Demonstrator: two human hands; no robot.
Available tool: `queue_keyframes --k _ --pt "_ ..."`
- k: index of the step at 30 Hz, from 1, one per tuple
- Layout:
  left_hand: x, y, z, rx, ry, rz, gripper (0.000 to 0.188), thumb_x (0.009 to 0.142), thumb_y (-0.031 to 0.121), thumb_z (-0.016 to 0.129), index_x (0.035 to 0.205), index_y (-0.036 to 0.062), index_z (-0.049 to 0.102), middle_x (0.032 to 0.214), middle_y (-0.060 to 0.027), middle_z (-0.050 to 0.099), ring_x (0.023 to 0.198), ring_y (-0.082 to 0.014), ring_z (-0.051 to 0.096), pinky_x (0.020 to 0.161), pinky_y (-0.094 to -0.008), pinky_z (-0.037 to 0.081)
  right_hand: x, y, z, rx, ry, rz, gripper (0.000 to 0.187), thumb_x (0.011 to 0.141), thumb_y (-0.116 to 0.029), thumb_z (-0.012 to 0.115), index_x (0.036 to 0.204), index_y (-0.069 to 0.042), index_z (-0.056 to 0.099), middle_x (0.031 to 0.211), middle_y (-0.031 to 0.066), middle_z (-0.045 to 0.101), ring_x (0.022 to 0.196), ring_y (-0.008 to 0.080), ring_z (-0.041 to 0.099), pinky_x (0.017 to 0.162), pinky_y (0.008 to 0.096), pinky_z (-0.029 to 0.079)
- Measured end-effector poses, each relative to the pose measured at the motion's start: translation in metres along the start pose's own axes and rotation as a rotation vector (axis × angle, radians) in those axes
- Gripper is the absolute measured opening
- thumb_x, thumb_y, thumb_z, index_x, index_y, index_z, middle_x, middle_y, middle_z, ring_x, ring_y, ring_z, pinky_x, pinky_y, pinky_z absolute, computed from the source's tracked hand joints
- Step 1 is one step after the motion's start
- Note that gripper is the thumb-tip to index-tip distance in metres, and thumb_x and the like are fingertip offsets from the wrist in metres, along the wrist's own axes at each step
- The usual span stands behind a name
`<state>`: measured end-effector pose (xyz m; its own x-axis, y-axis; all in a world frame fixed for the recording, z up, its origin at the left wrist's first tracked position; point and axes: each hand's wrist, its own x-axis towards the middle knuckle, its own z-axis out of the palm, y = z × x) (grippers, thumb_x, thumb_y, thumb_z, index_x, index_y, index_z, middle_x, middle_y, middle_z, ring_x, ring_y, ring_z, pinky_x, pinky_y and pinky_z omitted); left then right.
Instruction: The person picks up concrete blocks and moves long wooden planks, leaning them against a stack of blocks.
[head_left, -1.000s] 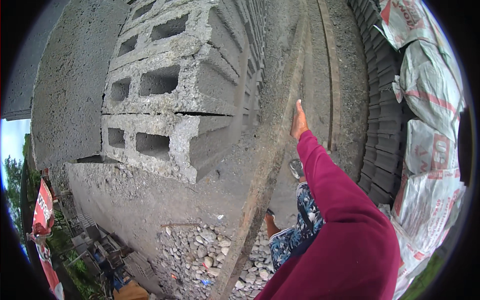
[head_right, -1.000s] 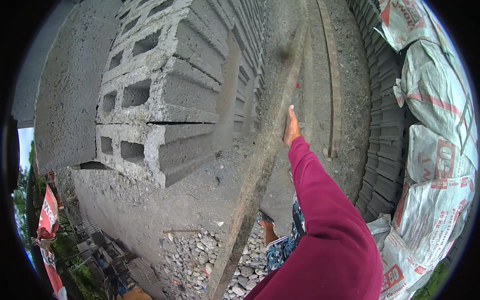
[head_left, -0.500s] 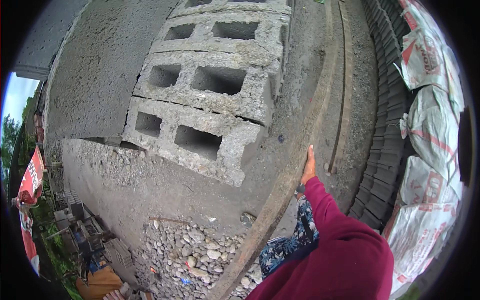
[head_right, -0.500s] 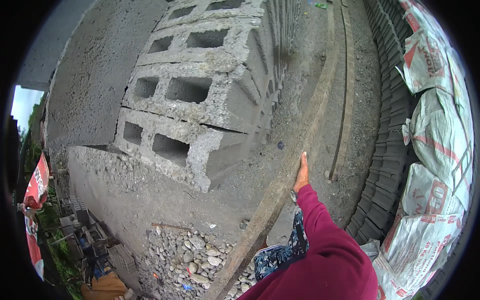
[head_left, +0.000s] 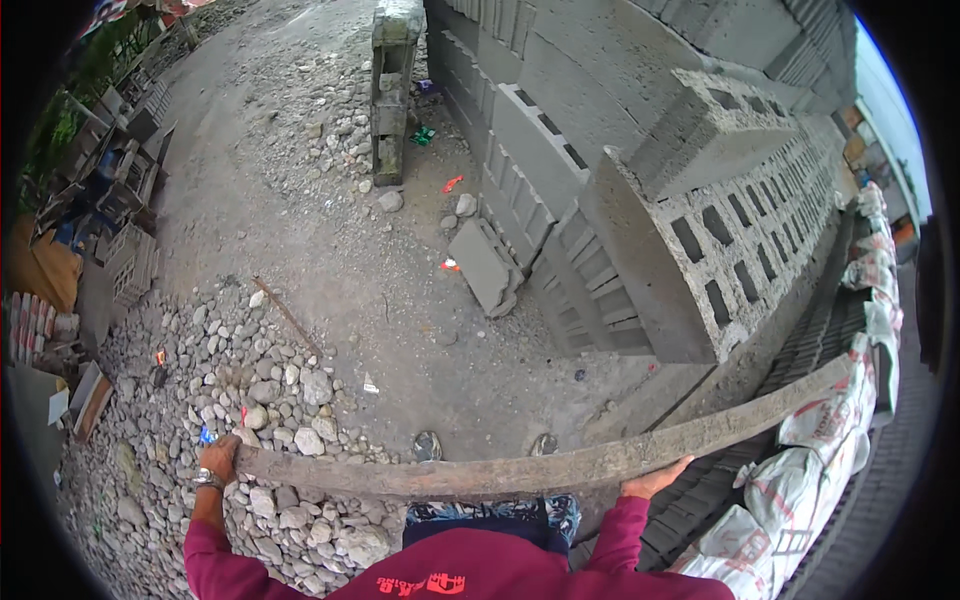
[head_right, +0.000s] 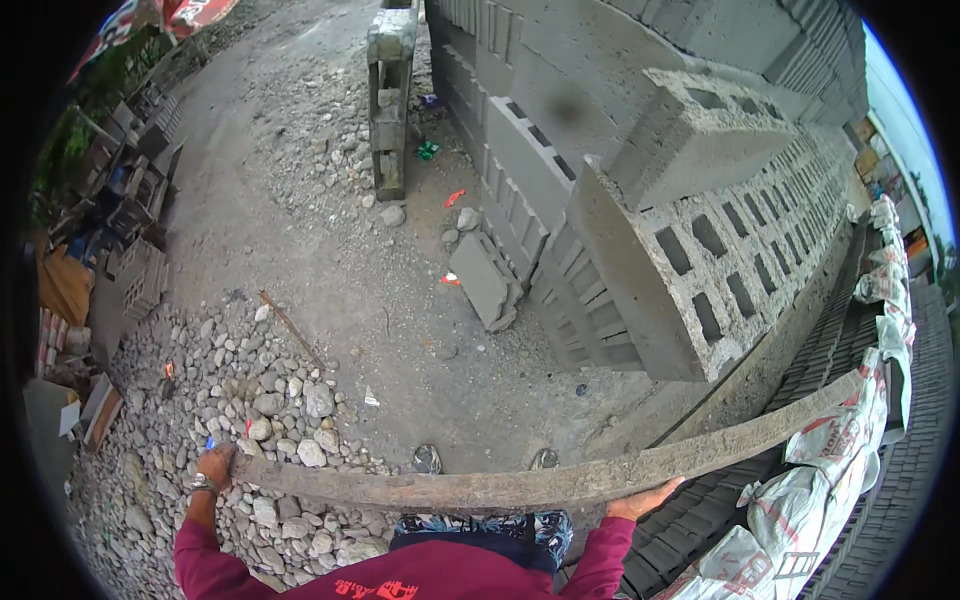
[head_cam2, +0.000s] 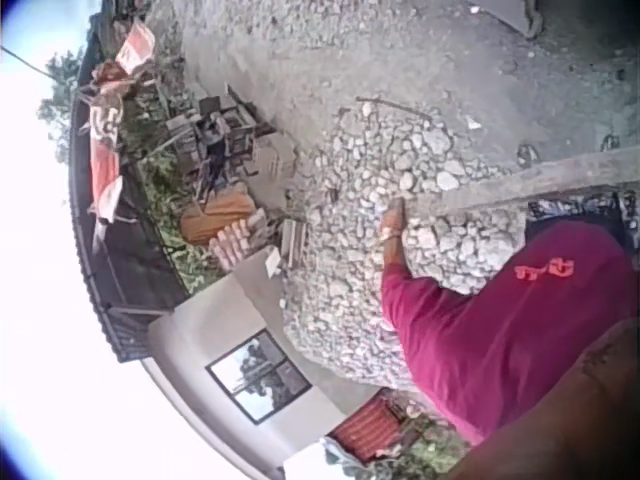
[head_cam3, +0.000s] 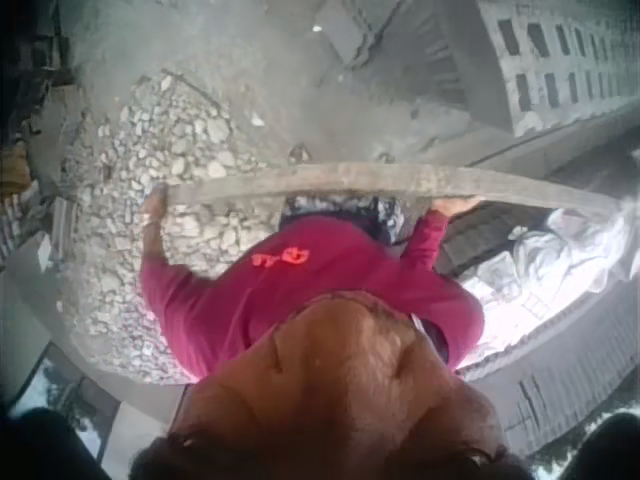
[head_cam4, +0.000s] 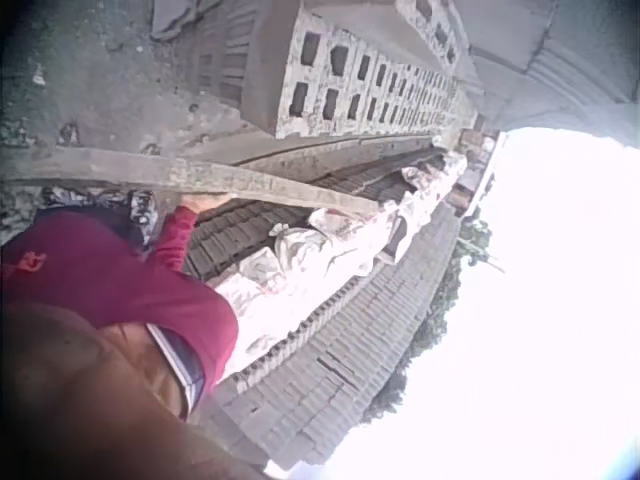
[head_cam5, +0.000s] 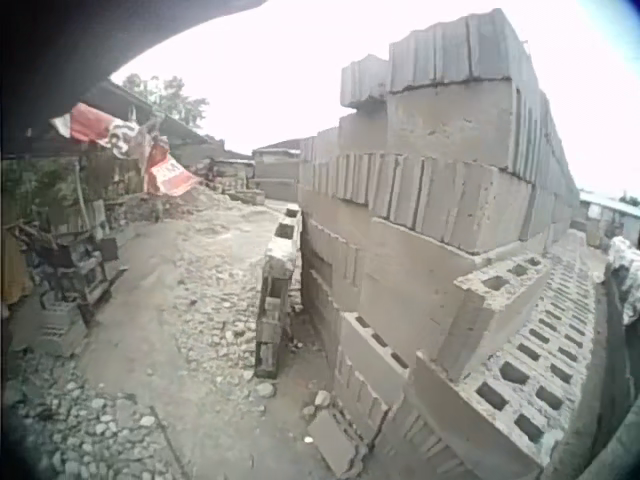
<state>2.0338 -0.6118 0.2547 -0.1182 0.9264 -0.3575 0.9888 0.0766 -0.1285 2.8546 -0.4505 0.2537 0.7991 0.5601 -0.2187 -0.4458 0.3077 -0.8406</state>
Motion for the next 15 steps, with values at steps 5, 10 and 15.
queue_keyframes --k 5,10,15 --pt "0.108 -0.030 0.009 -0.102 0.095 -0.016 0.069 0.061 0.007 0.072 0.127 0.0164 0.052 0.131 -0.0066 0.056 0.123 -0.0269 0.050 0.101 -0.0443 0.040 -0.063 -0.065 0.089 0.236 -0.149 -0.160 0.074 0.094 -0.059 0.040 0.147 -0.008 0.029 0.148 0.0105 0.034 0.132 0.0282 0.038 0.110 0.0409 0.030" --pt "0.202 -0.030 0.004 -0.291 0.228 0.062 0.068 0.064 0.008 0.071 0.129 0.0154 0.052 0.136 -0.0091 0.053 0.126 -0.0289 0.049 0.102 -0.0447 0.040 -0.105 -0.126 0.176 0.260 -0.221 -0.396 0.073 0.093 -0.063 0.039 0.141 -0.007 0.037 0.129 0.0142 0.051 0.110 0.0271 0.055 0.093 0.0407 0.047" --pt "0.285 0.009 -0.012 -0.485 0.291 0.068 0.065 0.066 0.005 0.067 0.128 0.0147 0.053 0.136 -0.0102 0.053 0.124 -0.0290 0.050 0.099 -0.0455 0.042 -0.122 -0.166 0.236 0.262 -0.499 -0.447 0.078 0.091 -0.067 0.038 0.135 -0.002 0.040 0.114 0.0179 0.058 0.094 0.0268 0.061 0.080 0.0415 0.053"
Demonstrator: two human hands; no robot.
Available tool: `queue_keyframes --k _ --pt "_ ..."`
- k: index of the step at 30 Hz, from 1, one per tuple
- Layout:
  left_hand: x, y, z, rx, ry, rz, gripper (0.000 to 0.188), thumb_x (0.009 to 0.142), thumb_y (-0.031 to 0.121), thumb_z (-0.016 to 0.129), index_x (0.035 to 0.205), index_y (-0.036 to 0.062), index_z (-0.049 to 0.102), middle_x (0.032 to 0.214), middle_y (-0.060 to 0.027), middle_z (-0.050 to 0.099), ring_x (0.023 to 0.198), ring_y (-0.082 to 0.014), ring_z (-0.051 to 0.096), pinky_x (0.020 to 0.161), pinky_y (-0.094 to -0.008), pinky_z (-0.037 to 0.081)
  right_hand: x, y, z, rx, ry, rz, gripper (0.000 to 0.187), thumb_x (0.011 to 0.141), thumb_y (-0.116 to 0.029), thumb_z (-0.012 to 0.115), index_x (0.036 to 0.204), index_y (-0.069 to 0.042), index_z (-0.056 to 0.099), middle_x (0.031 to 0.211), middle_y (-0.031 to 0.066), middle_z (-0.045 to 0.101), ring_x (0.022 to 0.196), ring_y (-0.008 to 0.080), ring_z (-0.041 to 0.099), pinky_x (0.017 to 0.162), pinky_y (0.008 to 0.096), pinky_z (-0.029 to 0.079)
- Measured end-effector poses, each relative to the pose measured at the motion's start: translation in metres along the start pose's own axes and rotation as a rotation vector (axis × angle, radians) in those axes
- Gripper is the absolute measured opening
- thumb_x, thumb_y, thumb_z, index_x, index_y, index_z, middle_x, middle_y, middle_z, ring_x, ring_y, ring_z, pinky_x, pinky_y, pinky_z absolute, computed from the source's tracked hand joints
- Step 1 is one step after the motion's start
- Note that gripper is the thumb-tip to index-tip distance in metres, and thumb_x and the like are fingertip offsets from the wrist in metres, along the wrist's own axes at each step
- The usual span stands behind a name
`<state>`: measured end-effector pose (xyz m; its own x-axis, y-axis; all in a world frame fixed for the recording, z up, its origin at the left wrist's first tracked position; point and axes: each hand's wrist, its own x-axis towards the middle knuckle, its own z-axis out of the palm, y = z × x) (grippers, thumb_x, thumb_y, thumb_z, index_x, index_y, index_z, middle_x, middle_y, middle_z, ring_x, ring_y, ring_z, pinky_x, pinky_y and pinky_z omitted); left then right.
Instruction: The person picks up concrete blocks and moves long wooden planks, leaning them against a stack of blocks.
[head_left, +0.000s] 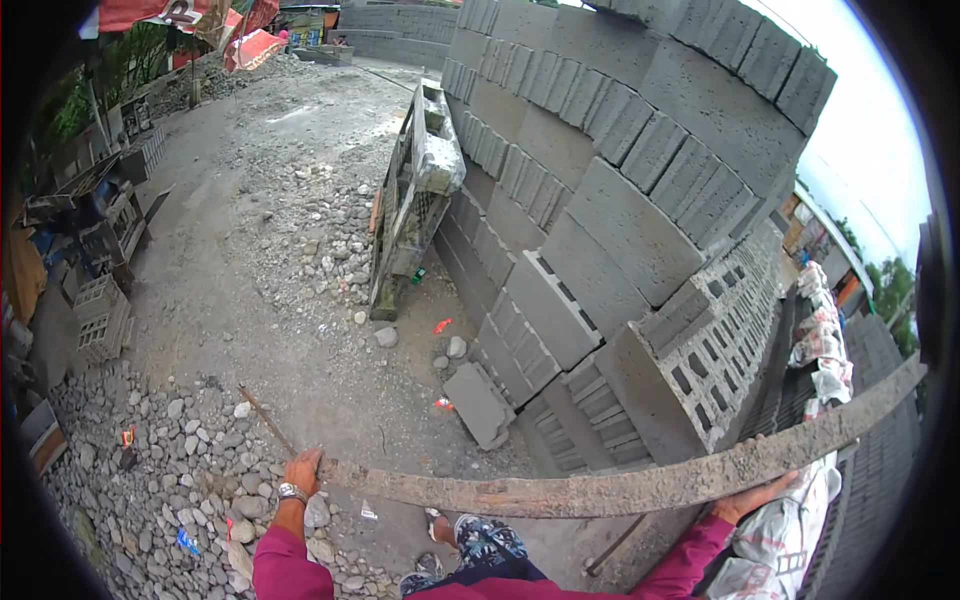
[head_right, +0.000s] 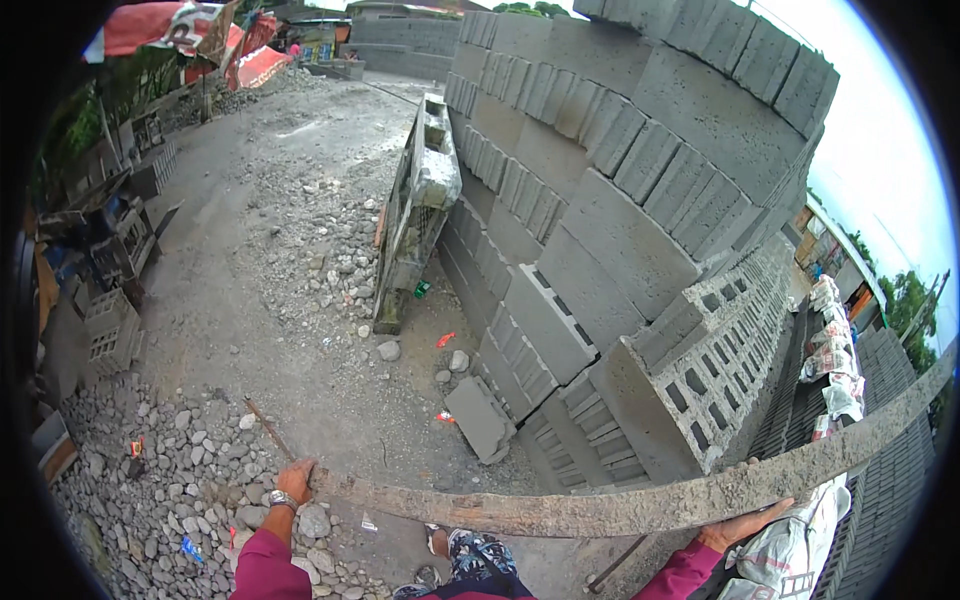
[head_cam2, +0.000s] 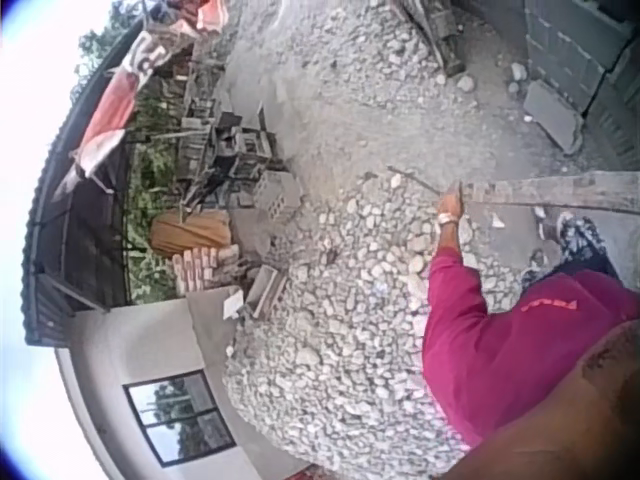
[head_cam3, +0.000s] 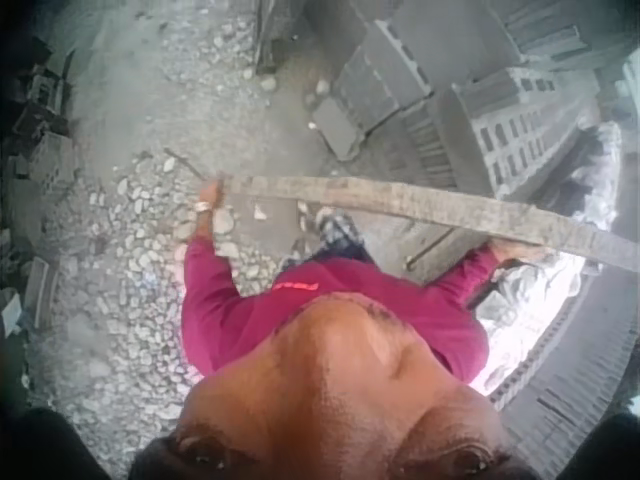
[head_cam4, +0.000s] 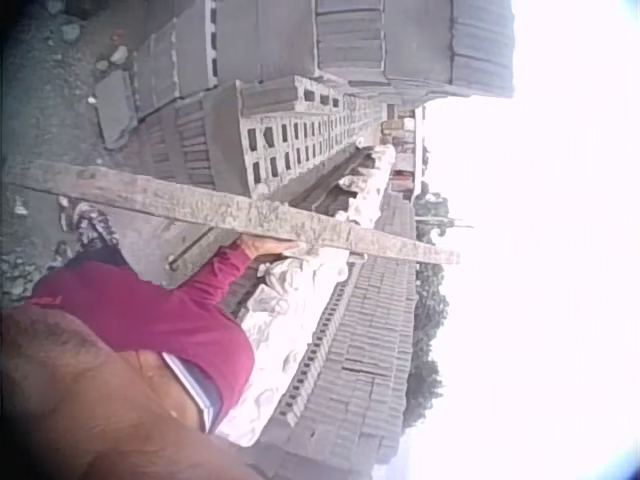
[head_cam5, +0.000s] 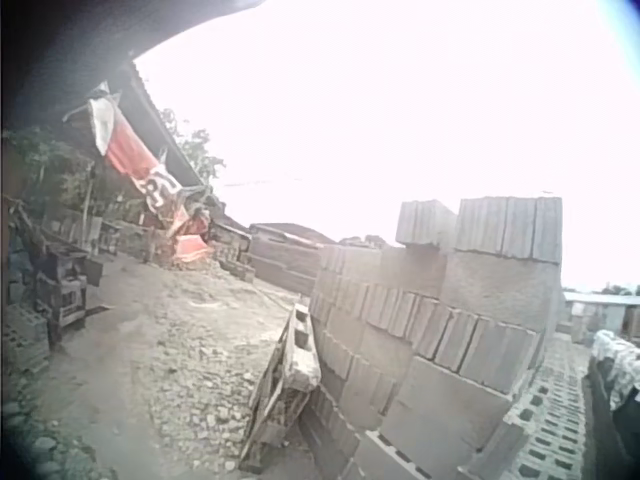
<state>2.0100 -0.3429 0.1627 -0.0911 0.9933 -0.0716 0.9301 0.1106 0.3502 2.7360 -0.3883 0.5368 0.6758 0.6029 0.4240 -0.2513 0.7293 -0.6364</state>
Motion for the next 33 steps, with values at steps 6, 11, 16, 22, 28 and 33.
queue_keyframes --k 6,11,16,22,28,33 --pt "0.082 -0.026 -0.025 -0.042 0.163 -0.089 0.064 0.065 -0.001 0.063 0.126 0.0138 0.054 0.134 -0.0115 0.054 0.123 -0.0306 0.051 0.099 -0.0461 0.042 0.019 0.049 0.102 0.087 -0.163 -0.049 0.090 0.090 -0.070 0.035 0.135 0.007 0.035 0.118 0.0229 0.053 0.098 0.0313 0.058 0.085 0.0433 0.051" --pt "0.137 -0.088 -0.098 0.116 0.156 -0.157 0.075 0.066 0.000 0.065 0.137 0.0149 0.045 0.150 -0.0114 0.036 0.134 -0.0322 0.039 0.106 -0.0449 0.038 0.018 0.106 0.184 0.152 -0.575 -0.010 0.098 0.087 -0.072 0.029 0.138 0.011 0.032 0.128 0.0272 0.048 0.108 0.0361 0.053 0.099 0.0461 0.042" --pt "0.187 -0.099 -0.197 -0.074 0.129 -0.086 0.096 0.063 0.013 0.074 0.147 0.0226 0.028 0.152 -0.0283 0.020 0.138 -0.0455 0.024 0.111 -0.0476 0.030 -0.023 0.167 0.280 0.003 -0.164 -0.040 0.104 0.083 -0.077 0.032 0.135 0.014 0.033 0.118 0.0257 0.048 0.107 0.0372 0.048 0.100 0.0483 0.038" --pt "0.270 -0.216 -0.267 -0.178 0.183 -0.023 0.089 0.061 0.025 0.082 0.138 0.0194 0.039 0.149 -0.0316 0.024 0.140 -0.0434 0.023 0.111 -0.0456 0.031 -0.037 0.244 0.357 0.201 -0.493 0.014 0.101 0.084 -0.075 0.038 0.133 0.014 0.032 0.121 0.0251 0.043 0.110 0.0362 0.045 0.099 0.0461 0.036" --pt "0.364 -0.337 -0.347 -0.062 0.106 -0.108 0.098 0.055 0.025 0.087 0.139 0.0212 0.039 0.148 -0.0264 0.031 0.138 -0.0423 0.029 0.107 -0.0435 0.038 -0.106 0.362 0.515 0.323 -0.220 -0.076 0.088 0.089 -0.072 0.033 0.128 0.006 0.042 0.114 0.0212 0.053 0.097 0.0325 0.056 0.086 0.0473 0.048" --pt "0.403 -0.315 -0.423 0.026 0.088 0.038 0.101 0.056 0.029 0.088 0.143 0.0224 0.037 0.148 -0.0191 0.036 0.136 -0.0450 0.031 0.111 -0.0496 0.031 -0.156 0.412 0.625 0.332 -0.080 -0.079 0.085 0.088 -0.073 0.032 0.128 0.002 0.041 0.109 0.0207 0.053 0.092 0.0322 0.056 0.080 0.0479 0.049"
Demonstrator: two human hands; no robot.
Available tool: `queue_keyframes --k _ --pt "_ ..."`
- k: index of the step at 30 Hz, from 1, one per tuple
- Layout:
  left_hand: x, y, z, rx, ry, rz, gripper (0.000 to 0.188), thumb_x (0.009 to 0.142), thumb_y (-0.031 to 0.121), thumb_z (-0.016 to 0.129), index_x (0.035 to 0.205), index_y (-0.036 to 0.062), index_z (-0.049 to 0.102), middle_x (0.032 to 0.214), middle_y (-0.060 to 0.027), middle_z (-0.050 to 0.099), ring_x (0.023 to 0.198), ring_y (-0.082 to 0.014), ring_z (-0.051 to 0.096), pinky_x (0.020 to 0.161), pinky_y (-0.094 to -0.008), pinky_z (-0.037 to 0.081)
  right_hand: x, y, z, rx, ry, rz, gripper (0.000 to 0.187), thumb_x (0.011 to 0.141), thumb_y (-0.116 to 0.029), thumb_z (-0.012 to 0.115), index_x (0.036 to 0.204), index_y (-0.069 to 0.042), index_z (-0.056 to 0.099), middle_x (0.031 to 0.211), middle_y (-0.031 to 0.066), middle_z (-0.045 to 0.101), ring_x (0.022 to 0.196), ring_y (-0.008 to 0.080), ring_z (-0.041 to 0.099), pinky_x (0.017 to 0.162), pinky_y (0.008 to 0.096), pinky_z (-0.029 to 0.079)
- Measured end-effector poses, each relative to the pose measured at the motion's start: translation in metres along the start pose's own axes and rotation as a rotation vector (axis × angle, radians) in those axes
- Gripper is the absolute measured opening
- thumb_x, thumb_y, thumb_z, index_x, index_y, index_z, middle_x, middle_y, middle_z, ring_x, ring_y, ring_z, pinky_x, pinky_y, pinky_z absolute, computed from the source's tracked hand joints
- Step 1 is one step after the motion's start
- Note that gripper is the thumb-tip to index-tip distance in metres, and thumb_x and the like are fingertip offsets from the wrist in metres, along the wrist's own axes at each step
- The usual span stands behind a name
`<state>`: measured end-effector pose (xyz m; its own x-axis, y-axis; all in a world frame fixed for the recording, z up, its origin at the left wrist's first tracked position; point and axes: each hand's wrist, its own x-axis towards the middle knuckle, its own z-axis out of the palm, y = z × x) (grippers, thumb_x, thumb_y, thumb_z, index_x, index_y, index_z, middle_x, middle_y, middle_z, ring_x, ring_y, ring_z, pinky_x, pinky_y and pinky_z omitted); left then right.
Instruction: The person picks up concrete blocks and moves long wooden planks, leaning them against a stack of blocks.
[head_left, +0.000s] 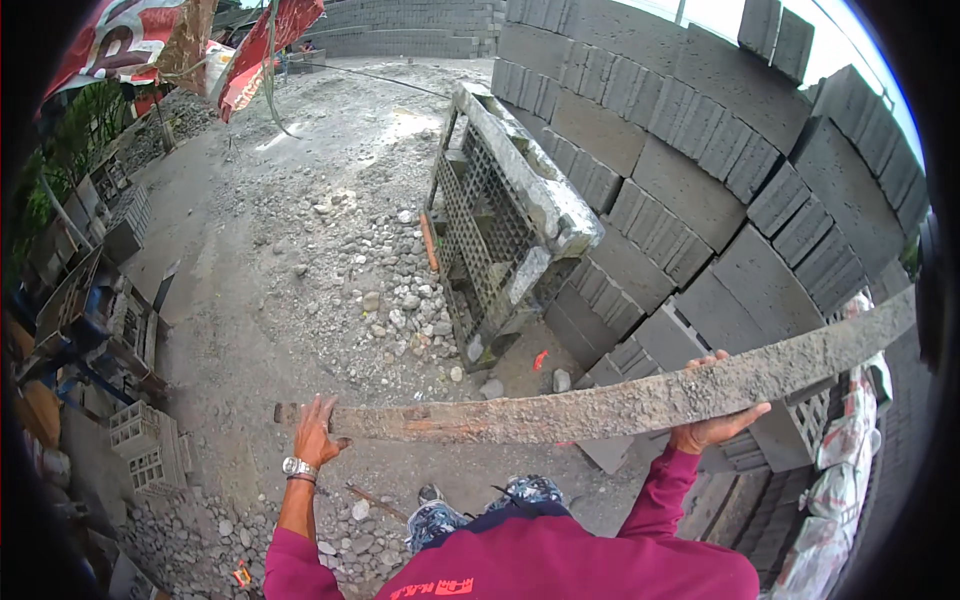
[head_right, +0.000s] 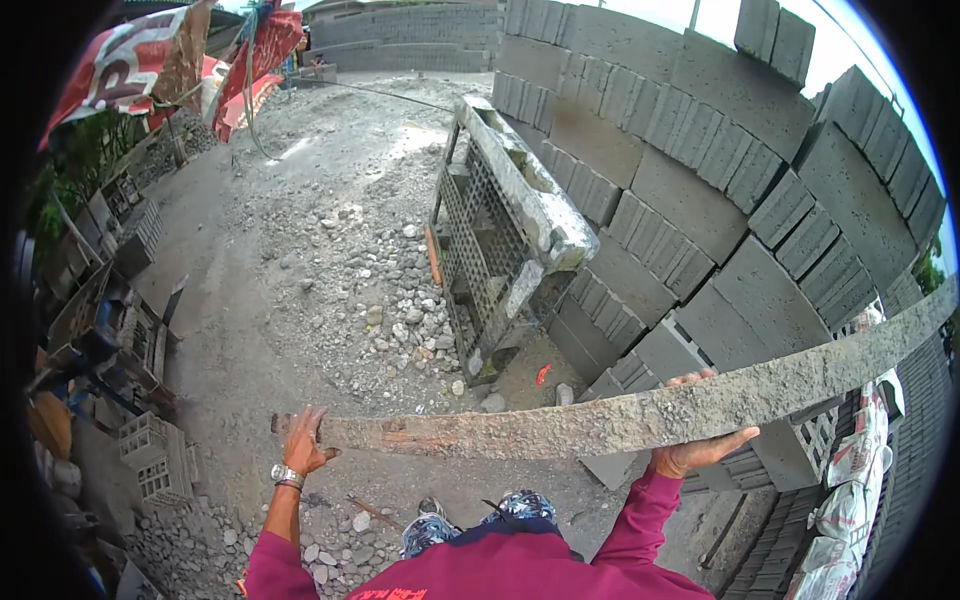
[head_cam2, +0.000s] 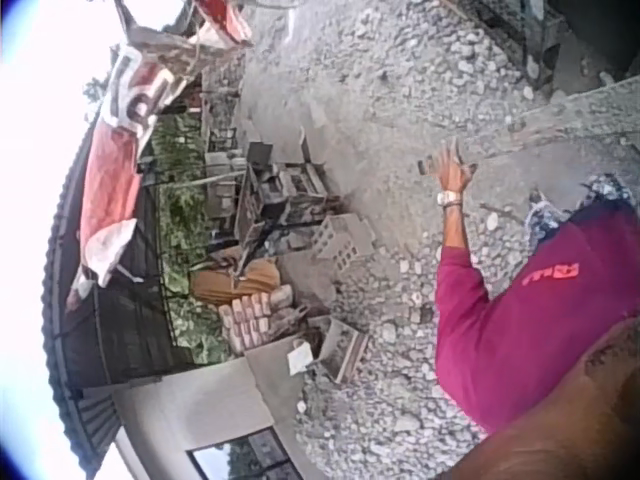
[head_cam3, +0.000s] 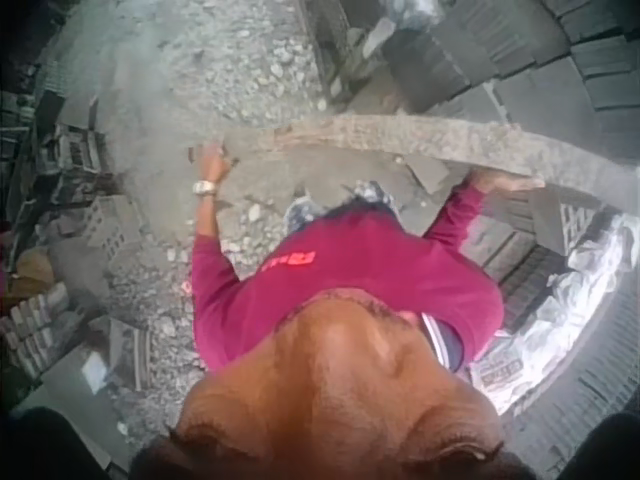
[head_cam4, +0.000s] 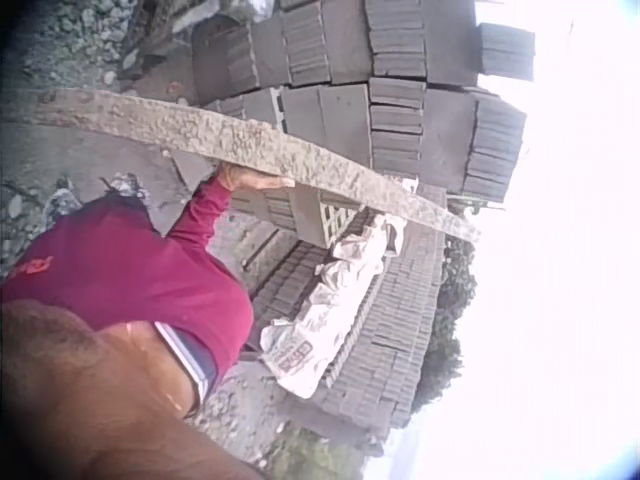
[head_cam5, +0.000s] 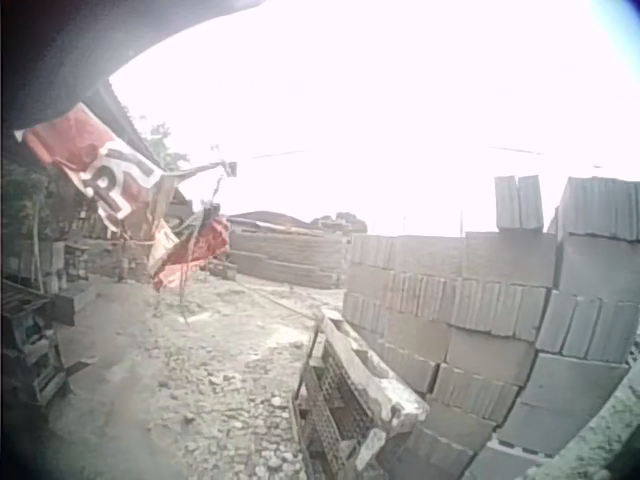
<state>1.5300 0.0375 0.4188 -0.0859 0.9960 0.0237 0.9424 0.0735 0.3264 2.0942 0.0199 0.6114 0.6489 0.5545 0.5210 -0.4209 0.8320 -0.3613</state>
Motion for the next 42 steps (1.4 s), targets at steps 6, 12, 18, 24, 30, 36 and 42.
queue_keyframes --k 6,12,18,24,30,36,42 --pt "0.064 -0.092 -0.035 -0.055 0.069 -0.063 0.084 0.057 0.027 0.087 0.132 0.0182 0.050 0.146 -0.0190 0.038 0.133 -0.0404 0.037 0.110 -0.0459 0.034 -0.032 0.082 0.064 0.035 -0.063 0.136 0.092 0.086 -0.077 0.031 0.126 0.005 0.041 0.111 0.0195 0.053 0.097 0.0328 0.055 0.085 0.0491 0.046" --pt "0.097 -0.188 -0.039 -0.019 0.131 -0.129 0.089 0.054 0.018 0.089 0.133 0.0102 0.048 0.145 -0.0190 0.040 0.132 -0.0358 0.040 0.108 -0.0413 0.037 -0.077 0.149 0.095 0.040 -0.165 0.211 0.093 0.085 -0.078 0.032 0.132 0.003 0.037 0.120 0.0185 0.052 0.108 0.0341 0.053 0.094 0.0522 0.043" --pt "0.144 -0.231 -0.022 -0.079 -0.012 -0.132 0.094 0.050 0.017 0.091 0.132 0.0059 0.048 0.140 -0.0224 0.045 0.124 -0.0373 0.048 0.102 -0.0410 0.043 -0.112 0.177 0.086 -0.139 -0.165 0.308 0.100 0.081 -0.081 0.033 0.135 0.003 0.037 0.129 0.0208 0.051 0.117 0.0354 0.052 0.098 0.0511 0.043" --pt "0.110 -0.295 -0.070 0.413 -0.169 -0.078 0.068 0.080 0.035 0.068 0.138 0.0068 0.045 0.116 -0.0205 0.062 0.109 -0.0400 0.056 0.096 -0.0476 0.042 -0.199 0.226 0.107 -0.080 -0.229 0.506 0.084 0.086 -0.067 0.049 0.140 -0.004 0.038 0.138 0.0121 0.048 0.130 0.0250 0.042 0.109 0.0421 0.030" --pt "0.068 -0.404 -0.050 0.495 -0.095 0.002 0.060 0.080 0.046 0.065 0.127 0.0104 0.055 0.109 -0.0184 0.065 0.102 -0.0377 0.059 0.089 -0.0495 0.044 -0.286 0.289 0.078 -0.268 -0.355 0.707 0.072 0.089 -0.064 0.047 0.131 -0.007 0.032 0.134 0.0063 0.036 0.125 0.0241 0.032 0.103 0.0402 0.026" --pt "-0.008 -0.493 -0.017 0.405 -0.164 -0.207 0.073 0.074 0.055 0.067 0.134 0.0151 0.050 0.120 -0.0172 0.062 0.114 -0.0417 0.054 0.101 -0.0547 0.036 -0.287 0.289 0.165 -0.532 -0.568 0.766 0.066 0.090 -0.070 0.037 0.068 -0.008 0.042 0.072 -0.0034 0.034 0.070 0.0122 0.031 0.060 0.0328 0.026" --pt "-0.088 -0.506 0.021 0.336 -0.150 -0.443 0.074 0.073 0.056 0.068 0.132 0.0152 0.050 0.118 -0.0160 0.062 0.113 -0.0402 0.054 0.096 -0.0533 0.041 -0.267 0.316 0.215 -0.384 -0.631 0.875 0.059 0.092 -0.064 0.042 0.090 -0.007 0.054 0.087 -0.0023 0.045 0.084 0.0113 0.041 0.074 0.0307 0.034"
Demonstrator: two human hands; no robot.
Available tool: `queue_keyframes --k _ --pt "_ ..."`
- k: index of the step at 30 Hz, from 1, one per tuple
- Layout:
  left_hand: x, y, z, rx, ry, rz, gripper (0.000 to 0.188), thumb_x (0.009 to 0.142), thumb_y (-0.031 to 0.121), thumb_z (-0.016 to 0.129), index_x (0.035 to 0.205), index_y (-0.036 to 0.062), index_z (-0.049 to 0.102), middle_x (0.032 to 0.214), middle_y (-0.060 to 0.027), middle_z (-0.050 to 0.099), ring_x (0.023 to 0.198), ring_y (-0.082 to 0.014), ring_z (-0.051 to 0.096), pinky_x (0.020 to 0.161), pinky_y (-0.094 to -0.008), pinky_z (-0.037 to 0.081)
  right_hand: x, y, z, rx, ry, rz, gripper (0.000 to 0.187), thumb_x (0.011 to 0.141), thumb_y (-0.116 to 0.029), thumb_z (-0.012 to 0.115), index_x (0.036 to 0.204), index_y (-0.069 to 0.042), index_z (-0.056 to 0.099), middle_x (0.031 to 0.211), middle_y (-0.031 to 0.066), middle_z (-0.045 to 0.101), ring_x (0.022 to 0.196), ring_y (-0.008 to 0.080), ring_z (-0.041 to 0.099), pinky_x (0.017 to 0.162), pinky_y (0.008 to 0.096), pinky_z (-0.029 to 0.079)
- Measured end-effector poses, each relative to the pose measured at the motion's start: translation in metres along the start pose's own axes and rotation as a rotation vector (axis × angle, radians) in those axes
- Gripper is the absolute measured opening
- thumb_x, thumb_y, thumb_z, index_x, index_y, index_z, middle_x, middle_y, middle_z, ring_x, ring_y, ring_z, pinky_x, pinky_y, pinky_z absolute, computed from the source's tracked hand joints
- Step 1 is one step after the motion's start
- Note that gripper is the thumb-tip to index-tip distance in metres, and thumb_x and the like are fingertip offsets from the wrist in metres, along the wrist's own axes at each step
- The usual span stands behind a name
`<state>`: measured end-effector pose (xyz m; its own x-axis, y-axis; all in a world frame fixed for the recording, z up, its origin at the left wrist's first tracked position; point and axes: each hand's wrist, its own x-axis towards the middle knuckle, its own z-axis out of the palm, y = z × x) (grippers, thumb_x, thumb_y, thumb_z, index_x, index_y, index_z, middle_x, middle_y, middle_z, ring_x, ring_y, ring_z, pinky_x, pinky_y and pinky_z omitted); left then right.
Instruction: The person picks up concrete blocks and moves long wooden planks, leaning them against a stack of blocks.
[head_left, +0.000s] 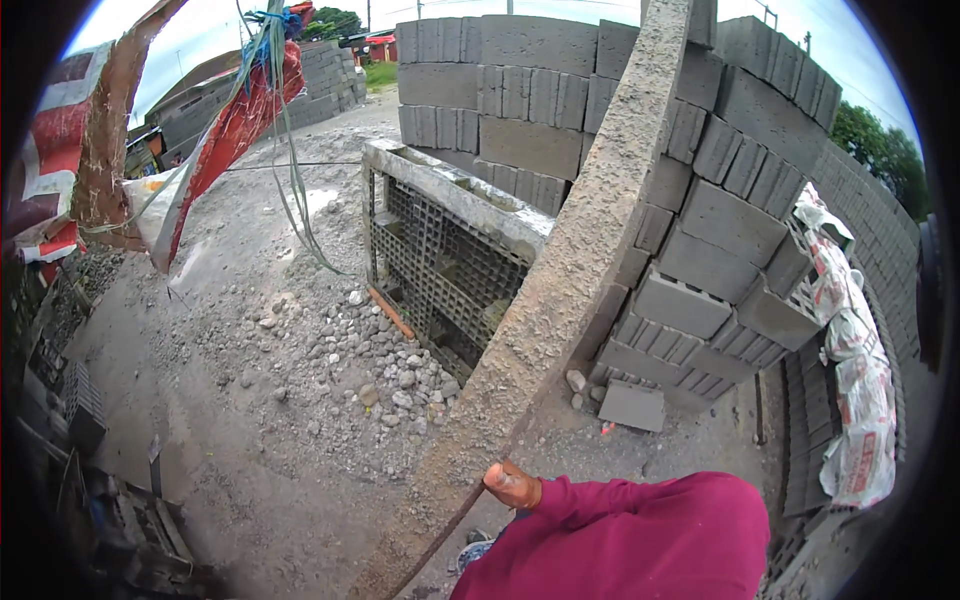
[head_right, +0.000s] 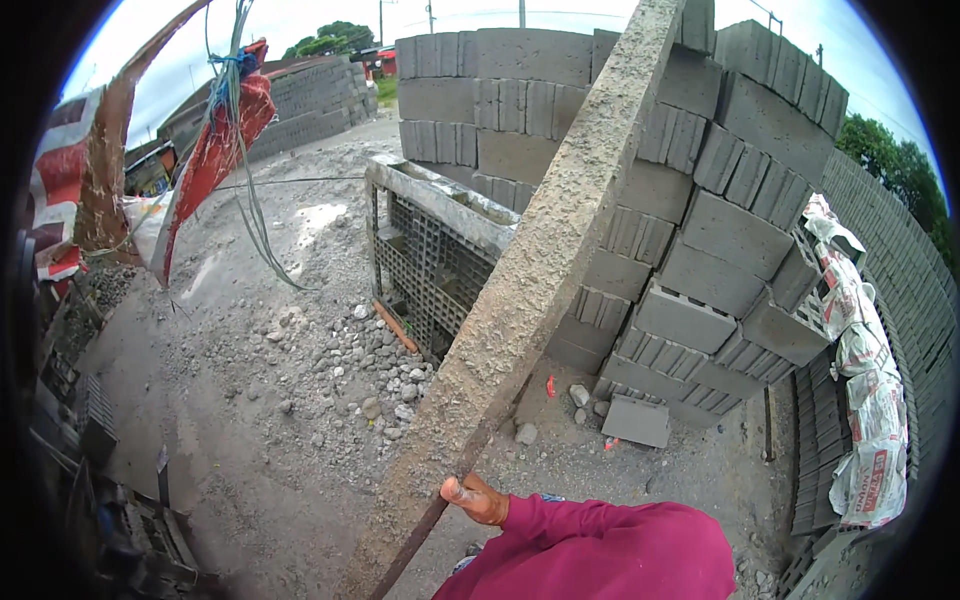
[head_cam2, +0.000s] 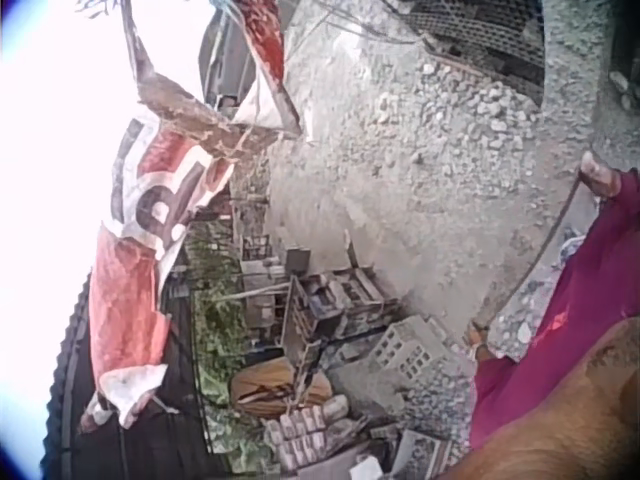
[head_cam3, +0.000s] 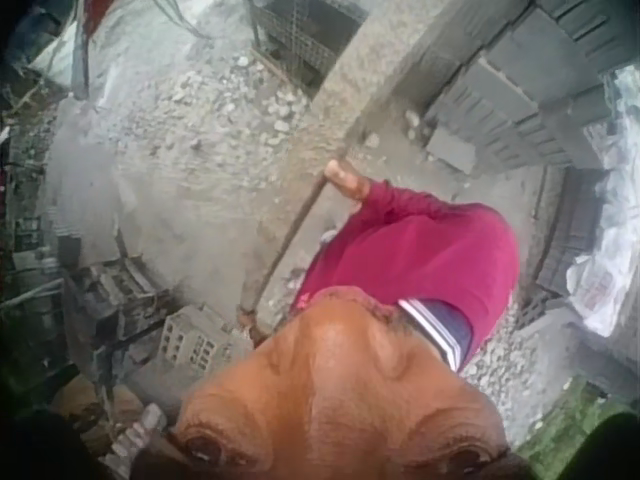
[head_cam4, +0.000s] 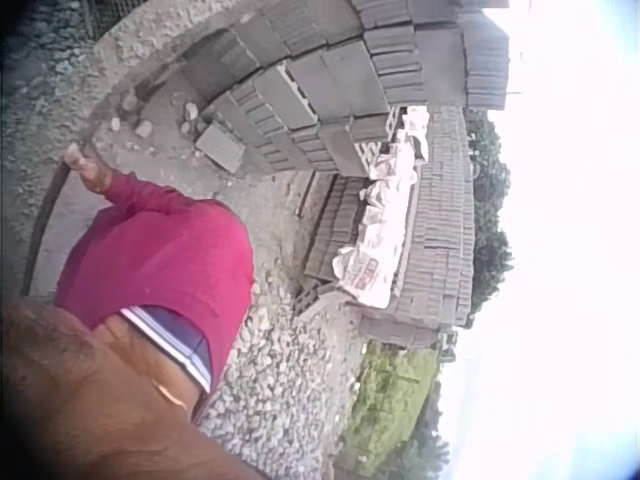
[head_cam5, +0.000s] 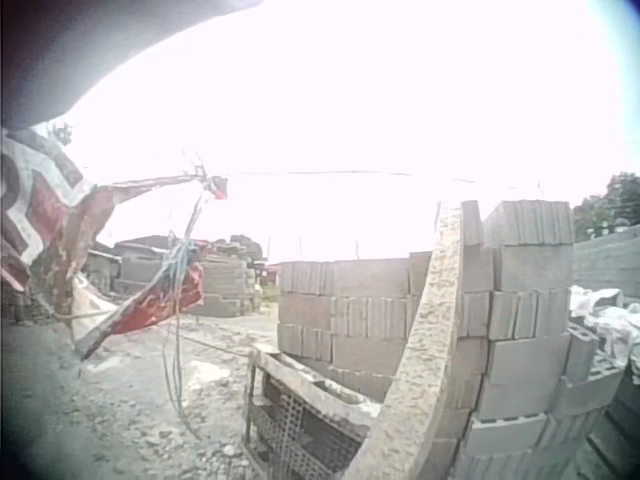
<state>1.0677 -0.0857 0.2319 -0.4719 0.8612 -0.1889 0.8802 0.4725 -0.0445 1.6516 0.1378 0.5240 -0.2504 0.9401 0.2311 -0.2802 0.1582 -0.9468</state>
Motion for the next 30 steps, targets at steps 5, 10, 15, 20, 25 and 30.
queue_keyframes --k 5,10,15,20,25,30 --pt "-0.034 0.094 -0.008 -0.417 -0.012 -0.118 0.053 0.083 0.048 0.060 0.117 0.0081 0.058 0.103 -0.0169 0.066 0.094 -0.0324 0.058 0.079 -0.0469 0.047 0.068 0.005 -0.032 0.174 0.075 -0.031 0.048 0.095 -0.056 0.047 0.095 -0.008 0.053 0.090 -0.0027 0.045 0.084 0.0102 0.040 0.075 0.0295 0.035" --pt "-0.013 0.194 -0.019 -0.554 -0.144 -0.104 0.048 0.091 0.046 0.052 0.110 0.0023 0.059 0.093 -0.0158 0.066 0.080 -0.0259 0.055 0.070 -0.0435 0.047 0.161 -0.026 -0.069 0.305 0.098 -0.057 0.056 0.095 -0.052 0.048 0.124 -0.004 0.052 0.118 0.0072 0.059 0.110 0.0215 0.056 0.096 0.0387 0.043" --pt "0.072 0.331 -0.029 -0.678 -0.207 -0.136 0.065 0.065 0.028 0.079 0.122 0.0079 0.055 0.111 -0.0166 0.064 0.102 -0.0326 0.058 0.086 -0.0435 0.048 0.257 -0.068 -0.127 0.234 0.126 -0.152 0.051 0.096 -0.046 0.050 0.126 -0.004 0.052 0.116 0.0055 0.060 0.105 0.0167 0.057 0.094 0.0332 0.044" --pt "0.180 0.477 -0.082 -0.686 -0.194 -0.080 0.082 0.062 0.023 0.087 0.134 0.0151 0.050 0.121 -0.0168 0.063 0.113 -0.0359 0.059 0.093 -0.0425 0.048 0.387 -0.092 -0.205 0.166 0.223 -0.269 0.047 0.092 -0.047 0.058 0.112 -0.004 0.059 0.107 0.0025 0.062 0.100 0.0138 0.058 0.089 0.0324 0.045" --pt "0.253 0.574 -0.175 -0.782 -0.047 0.060 0.079 0.069 0.023 0.082 0.137 0.0059 0.045 0.124 -0.0208 0.060 0.115 -0.0361 0.058 0.094 -0.0420 0.047 0.517 -0.100 -0.287 -0.071 0.187 -0.179 0.072 0.079 -0.060 0.068 0.112 0.002 0.058 0.102 0.0081 0.061 0.091 0.0181 0.058 0.083 0.0315 0.047" --pt "0.274 0.600 -0.165 -1.018 0.061 0.039 0.072 0.073 0.021 0.079 0.133 -0.0040 0.046 0.114 -0.0212 0.063 0.102 -0.0319 0.062 0.090 -0.0385 0.049 0.582 0.006 -0.333 0.103 0.201 0.114 0.087 0.071 -0.060 0.075 0.123 0.006 0.054 0.119 0.0148 0.057 0.111 0.0243 0.052 0.097 0.0388 0.039"
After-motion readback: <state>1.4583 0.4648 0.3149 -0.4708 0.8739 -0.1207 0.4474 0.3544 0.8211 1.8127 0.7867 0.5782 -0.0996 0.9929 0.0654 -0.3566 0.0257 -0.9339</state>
